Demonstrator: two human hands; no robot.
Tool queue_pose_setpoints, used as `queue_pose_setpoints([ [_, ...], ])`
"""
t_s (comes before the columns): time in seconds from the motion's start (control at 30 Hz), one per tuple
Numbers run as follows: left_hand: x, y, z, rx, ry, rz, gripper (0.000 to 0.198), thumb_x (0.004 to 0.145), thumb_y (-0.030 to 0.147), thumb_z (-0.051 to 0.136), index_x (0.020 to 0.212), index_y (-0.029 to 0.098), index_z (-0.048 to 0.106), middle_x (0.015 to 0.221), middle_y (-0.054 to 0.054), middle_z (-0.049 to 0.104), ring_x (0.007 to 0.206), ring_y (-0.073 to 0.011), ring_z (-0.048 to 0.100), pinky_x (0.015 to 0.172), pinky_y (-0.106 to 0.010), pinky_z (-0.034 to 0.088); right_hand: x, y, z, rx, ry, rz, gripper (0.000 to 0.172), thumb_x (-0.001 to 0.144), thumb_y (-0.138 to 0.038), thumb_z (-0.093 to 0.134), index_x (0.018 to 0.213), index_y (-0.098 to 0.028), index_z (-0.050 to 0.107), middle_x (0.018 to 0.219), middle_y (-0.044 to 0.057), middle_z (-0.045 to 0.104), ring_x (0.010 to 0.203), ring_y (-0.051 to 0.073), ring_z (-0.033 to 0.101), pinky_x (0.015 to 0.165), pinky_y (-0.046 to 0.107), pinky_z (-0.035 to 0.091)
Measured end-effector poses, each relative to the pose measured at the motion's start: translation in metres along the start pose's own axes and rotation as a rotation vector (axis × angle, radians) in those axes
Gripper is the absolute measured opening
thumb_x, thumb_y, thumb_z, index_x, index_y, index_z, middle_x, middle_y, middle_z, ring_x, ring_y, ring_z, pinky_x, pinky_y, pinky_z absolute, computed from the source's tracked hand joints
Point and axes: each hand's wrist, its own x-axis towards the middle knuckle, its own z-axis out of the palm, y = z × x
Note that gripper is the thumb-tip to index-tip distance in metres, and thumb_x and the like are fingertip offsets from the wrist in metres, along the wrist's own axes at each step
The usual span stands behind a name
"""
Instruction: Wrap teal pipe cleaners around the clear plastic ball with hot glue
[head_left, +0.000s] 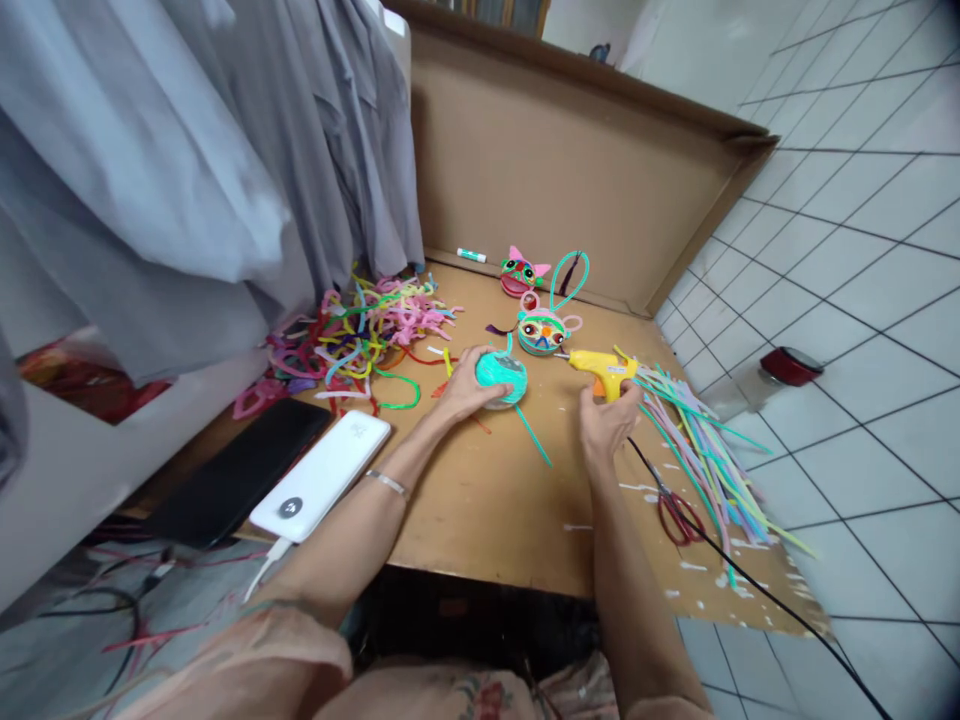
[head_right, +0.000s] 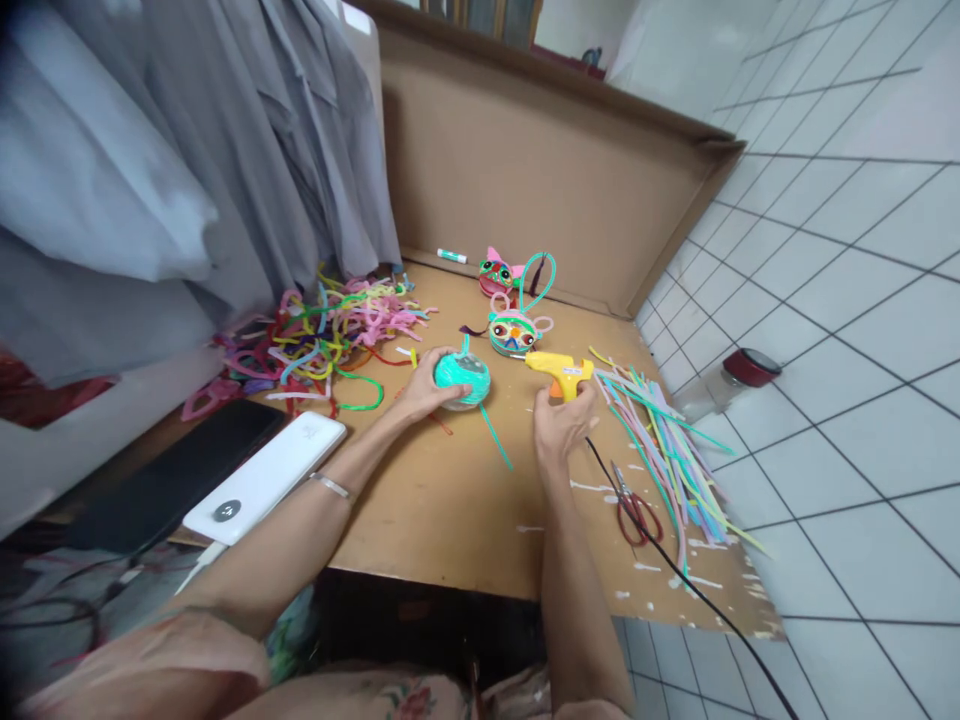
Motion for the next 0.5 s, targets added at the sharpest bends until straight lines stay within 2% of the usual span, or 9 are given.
queue_pose_setpoints([
  [0.1,0.000,0.001,-0.001,0.009,-0.013,0.040,0.070,0.059,0.034,0.080,0.123,0.022,0.054,0.127,-0.008,0.057,0.120,-0.0293,0.058,0.107,-0.046,0.045,0.000,-0.020,0.004,0.065,-0.005,-0.042,0.043,0.078,-0.040,0.053,0.115,-0.019,0.046,0.102,0.013,0.066,0.096,0.030,0.065,0.089,0.042,0.046],
  [0.2,-0.001,0.002,-0.002,0.047,-0.021,0.109,0.065,0.061,0.033,0.079,0.120,0.022,0.056,0.129,-0.008,0.058,0.127,-0.0313,0.054,0.112,-0.049,0.041,-0.006,-0.027,0.008,0.075,-0.017,-0.067,0.042,0.077,-0.040,0.052,0.113,-0.019,0.046,0.104,0.014,0.066,0.095,0.031,0.064,0.091,0.043,0.045],
  [0.33,-0.004,0.006,-0.003,0.099,-0.058,0.183,0.063,0.061,0.031,0.079,0.119,0.022,0.056,0.131,-0.009,0.060,0.128,-0.0322,0.055,0.112,-0.050,0.041,-0.016,-0.015,0.011,0.112,-0.035,-0.077,0.044,0.073,-0.043,0.053,0.108,-0.018,0.048,0.109,0.019,0.064,0.100,0.034,0.062,0.093,0.046,0.046],
  [0.5,-0.008,0.011,-0.002,0.102,-0.153,0.263,0.053,0.068,0.031,0.074,0.118,0.022,0.057,0.131,-0.009,0.061,0.125,-0.0298,0.057,0.110,-0.047,0.043,-0.017,-0.006,0.010,0.221,-0.008,-0.048,0.049,0.076,-0.046,0.049,0.115,-0.016,0.043,0.107,0.019,0.064,0.101,0.031,0.064,0.092,0.043,0.050],
])
